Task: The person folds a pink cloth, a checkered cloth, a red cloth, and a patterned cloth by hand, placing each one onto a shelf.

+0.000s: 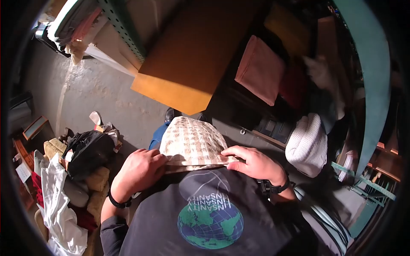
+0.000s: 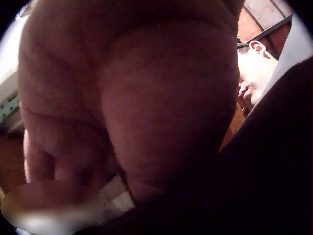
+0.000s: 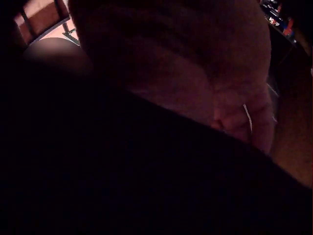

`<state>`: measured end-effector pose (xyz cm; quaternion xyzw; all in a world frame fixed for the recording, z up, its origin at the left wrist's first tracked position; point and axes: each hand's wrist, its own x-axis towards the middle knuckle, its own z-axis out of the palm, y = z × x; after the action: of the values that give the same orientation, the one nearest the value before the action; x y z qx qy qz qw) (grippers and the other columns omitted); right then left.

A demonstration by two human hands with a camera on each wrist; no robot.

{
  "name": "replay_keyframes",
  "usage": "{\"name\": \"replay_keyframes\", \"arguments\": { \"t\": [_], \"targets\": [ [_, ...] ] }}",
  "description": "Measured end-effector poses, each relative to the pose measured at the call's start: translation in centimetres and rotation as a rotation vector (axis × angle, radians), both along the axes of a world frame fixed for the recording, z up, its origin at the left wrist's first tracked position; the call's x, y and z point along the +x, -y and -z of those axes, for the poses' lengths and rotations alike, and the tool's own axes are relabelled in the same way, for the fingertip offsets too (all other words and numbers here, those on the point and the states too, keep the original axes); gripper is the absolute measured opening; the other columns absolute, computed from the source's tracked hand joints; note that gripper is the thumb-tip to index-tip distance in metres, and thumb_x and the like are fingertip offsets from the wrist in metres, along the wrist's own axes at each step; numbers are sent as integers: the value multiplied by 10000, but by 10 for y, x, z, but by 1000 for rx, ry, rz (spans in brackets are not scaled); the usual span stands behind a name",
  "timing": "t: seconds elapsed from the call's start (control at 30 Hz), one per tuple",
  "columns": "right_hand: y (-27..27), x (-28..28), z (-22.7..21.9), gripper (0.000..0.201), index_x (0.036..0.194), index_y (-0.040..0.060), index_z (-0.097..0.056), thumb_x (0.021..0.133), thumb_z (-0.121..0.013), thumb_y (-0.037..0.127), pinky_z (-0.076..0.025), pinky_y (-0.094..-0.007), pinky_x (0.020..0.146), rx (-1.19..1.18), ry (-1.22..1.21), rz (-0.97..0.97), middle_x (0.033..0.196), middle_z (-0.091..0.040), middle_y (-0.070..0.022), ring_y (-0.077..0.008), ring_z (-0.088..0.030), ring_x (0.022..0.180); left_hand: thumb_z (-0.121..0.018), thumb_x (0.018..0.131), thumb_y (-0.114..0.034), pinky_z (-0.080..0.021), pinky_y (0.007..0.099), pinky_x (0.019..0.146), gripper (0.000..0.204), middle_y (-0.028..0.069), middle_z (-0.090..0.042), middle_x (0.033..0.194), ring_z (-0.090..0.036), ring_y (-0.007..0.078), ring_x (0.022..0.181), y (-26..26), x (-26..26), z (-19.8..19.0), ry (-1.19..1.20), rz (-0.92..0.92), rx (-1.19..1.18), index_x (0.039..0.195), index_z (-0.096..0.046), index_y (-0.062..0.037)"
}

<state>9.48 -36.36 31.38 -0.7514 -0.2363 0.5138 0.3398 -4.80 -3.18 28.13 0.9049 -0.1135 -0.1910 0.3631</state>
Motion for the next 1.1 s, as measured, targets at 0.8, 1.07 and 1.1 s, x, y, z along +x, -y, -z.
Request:
{"name": "replay_keyframes", "arguments": {
  "t": [0.8,1.07,1.1],
  "targets": [
    [-6,-4,-9,159,961,10,-636,830,-726,16,-522,-415,897,86,448,-233,1026,-680,-111,-324,-653,1011,-636,769,8,-513,430,1068,493,145,-707,1250,-656,326,1196,6,-6,0,-52,-78,-168,1258,-676,-30],
    [-16,-16,-21,225,1079,41,-644,858,-659,3,-520,-409,886,20,487,-216,1024,-615,-106,-304,-623,1013,-730,879,-117,-514,396,1055,437,136,-686,1311,-647,314,1218,-12,-3,10,-211,0,-396,1304,-660,-42],
    [-15,-16,-21,218,1079,44,-647,863,-660,10,-525,-409,876,12,486,-235,1018,-613,-102,-299,-625,1008,-746,869,-103,-515,393,1054,453,133,-676,1332,-641,314,1230,-18,1,10,-286,11,-465,1309,-658,-44]
  ]
}}
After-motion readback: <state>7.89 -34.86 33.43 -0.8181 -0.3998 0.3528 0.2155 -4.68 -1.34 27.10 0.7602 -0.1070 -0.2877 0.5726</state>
